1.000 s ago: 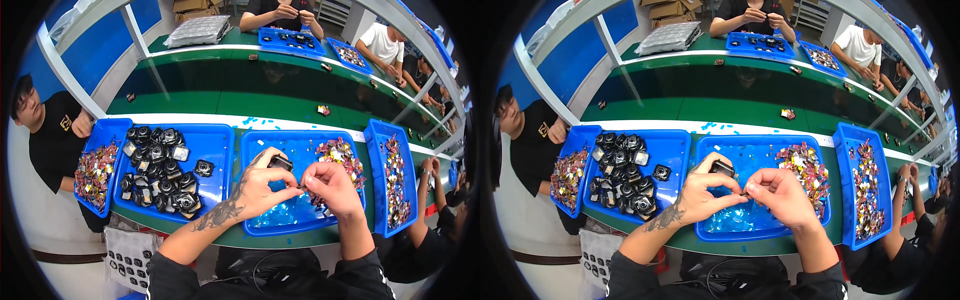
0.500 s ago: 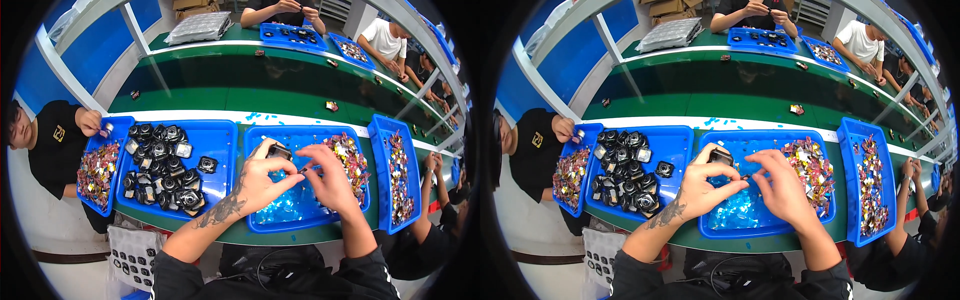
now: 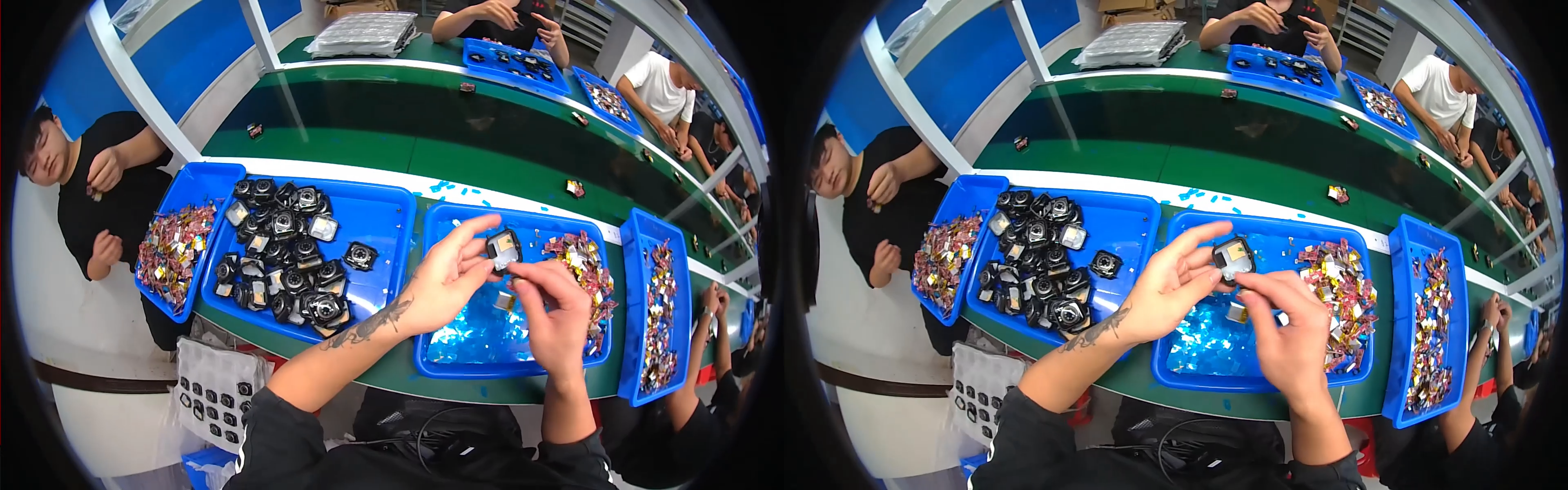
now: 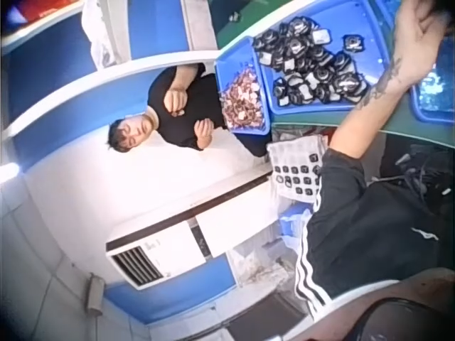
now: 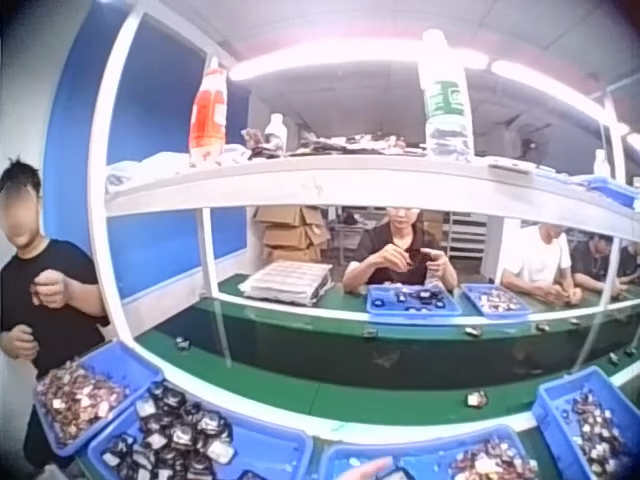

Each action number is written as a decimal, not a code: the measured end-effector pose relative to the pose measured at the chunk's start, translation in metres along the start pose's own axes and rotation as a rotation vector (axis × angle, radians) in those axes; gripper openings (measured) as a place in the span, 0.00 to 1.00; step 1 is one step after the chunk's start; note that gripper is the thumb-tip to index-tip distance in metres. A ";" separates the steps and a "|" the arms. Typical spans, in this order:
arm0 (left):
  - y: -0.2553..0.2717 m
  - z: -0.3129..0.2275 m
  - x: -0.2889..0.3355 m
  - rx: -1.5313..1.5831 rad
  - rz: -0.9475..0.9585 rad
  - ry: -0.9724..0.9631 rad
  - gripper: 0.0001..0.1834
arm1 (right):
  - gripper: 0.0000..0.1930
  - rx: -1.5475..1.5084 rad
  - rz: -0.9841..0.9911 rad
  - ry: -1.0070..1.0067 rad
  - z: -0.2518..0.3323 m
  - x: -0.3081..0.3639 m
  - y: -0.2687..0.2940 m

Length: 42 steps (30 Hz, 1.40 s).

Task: The recorder is assembling small plastic components, possibly watch or toy parts, at a factory production line.

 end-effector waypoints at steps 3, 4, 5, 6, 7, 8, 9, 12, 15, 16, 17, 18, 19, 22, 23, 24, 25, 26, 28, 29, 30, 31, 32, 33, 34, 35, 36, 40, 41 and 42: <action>-0.004 -0.002 0.000 -0.171 0.024 -0.023 0.23 | 0.09 0.089 -0.017 -0.048 -0.001 -0.003 -0.001; -0.004 -0.003 0.001 -0.130 0.032 -0.026 0.23 | 0.09 0.091 -0.022 -0.054 0.000 -0.004 -0.001; -0.003 -0.002 0.001 -0.138 0.027 -0.015 0.23 | 0.07 0.075 -0.049 -0.107 -0.004 -0.005 0.002; -0.004 -0.004 0.001 -0.159 0.038 -0.027 0.23 | 0.06 0.060 -0.077 -0.157 -0.008 -0.005 0.005; -0.004 -0.006 0.001 -0.168 0.043 -0.051 0.23 | 0.06 0.056 -0.071 -0.163 -0.008 -0.006 0.004; -0.005 -0.005 0.002 -0.133 0.046 -0.037 0.23 | 0.05 0.086 -0.064 -0.133 -0.004 -0.008 0.004; -0.005 -0.004 0.002 -0.143 0.048 -0.032 0.23 | 0.04 0.130 -0.057 -0.119 -0.002 -0.009 0.003; -0.007 -0.003 0.003 -0.133 0.056 -0.026 0.23 | 0.04 0.140 -0.047 -0.093 0.002 -0.010 0.000; -0.008 -0.003 0.003 -0.158 0.055 -0.026 0.23 | 0.04 0.131 -0.080 -0.083 0.004 -0.010 0.001; -0.007 -0.005 0.003 -0.155 0.052 -0.036 0.23 | 0.04 0.119 -0.079 -0.085 0.003 -0.009 0.001; -0.007 -0.006 0.003 -0.146 0.052 -0.054 0.23 | 0.04 0.095 -0.079 -0.095 0.002 -0.009 0.001; -0.007 -0.006 0.003 -0.153 0.050 -0.046 0.23 | 0.04 0.084 -0.082 -0.107 0.001 -0.009 0.001; -0.007 -0.005 0.003 -0.161 0.047 -0.042 0.23 | 0.04 0.072 -0.082 -0.106 0.001 -0.010 0.001; -0.008 -0.005 0.004 -0.176 0.046 -0.037 0.23 | 0.04 0.086 -0.081 -0.082 0.004 -0.012 0.001; -0.008 -0.006 0.005 -0.175 0.046 -0.049 0.23 | 0.03 0.096 -0.063 -0.099 0.003 -0.012 0.000; -0.008 -0.005 0.005 -0.184 0.045 -0.038 0.23 | 0.03 0.115 -0.050 -0.115 0.001 -0.012 -0.001; -0.009 -0.005 0.006 -0.215 0.046 -0.042 0.23 | 0.03 0.105 -0.048 -0.118 0.001 -0.013 -0.001; -0.010 -0.006 0.006 -0.237 0.052 -0.053 0.23 | 0.04 0.137 -0.061 -0.043 0.008 -0.014 0.001; -0.010 -0.006 0.006 -0.246 0.052 -0.039 0.23 | 0.05 0.171 -0.079 0.028 0.015 -0.014 0.003; -0.011 -0.007 0.006 -0.237 0.054 -0.039 0.22 | 0.07 0.212 -0.092 0.053 0.017 -0.013 0.006; -0.011 -0.007 0.006 -0.249 0.056 -0.030 0.22 | 0.09 0.256 -0.110 0.094 0.020 -0.013 0.007; -0.012 -0.011 0.007 -0.235 0.061 -0.052 0.22 | 0.09 0.252 -0.112 0.072 0.017 -0.012 0.009; -0.013 -0.014 0.007 -0.211 0.057 -0.072 0.22 | 0.10 0.221 -0.087 0.072 0.014 -0.013 0.007; -0.015 -0.014 0.008 -0.225 0.069 -0.071 0.22 | 0.11 0.190 -0.063 0.073 0.012 -0.013 0.006; -0.015 -0.017 0.009 -0.176 0.067 -0.090 0.23 | 0.11 -0.109 -0.117 -0.053 -0.003 -0.010 0.010; -0.015 -0.020 0.010 -0.127 0.067 -0.113 0.23 | 0.11 -0.413 -0.169 -0.180 -0.018 -0.006 0.010; -0.013 -0.021 0.010 -0.050 0.037 -0.124 0.22 | 0.14 -0.562 -0.200 -0.248 -0.026 -0.001 0.012; -0.005 -0.027 0.012 -0.035 -0.036 -0.245 0.17 | 0.24 -0.547 0.133 -0.375 -0.028 0.015 -0.018; -0.006 -0.027 0.012 -0.048 -0.025 -0.255 0.17 | 0.24 -0.547 0.135 -0.384 -0.029 0.017 -0.020; -0.006 -0.031 0.014 -0.146 -0.038 -0.306 0.15 | 0.24 -0.530 0.097 -0.367 -0.029 0.017 -0.019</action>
Point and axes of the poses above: each hand's wrist, its own x-axis away from the middle knuckle, its own y-axis out of the back of the hand, z = x × y, the point moved 10 cm from there along -x, towards the middle knuckle, and after that the axes turned 2 degrees about y, right-handed, at the moved point
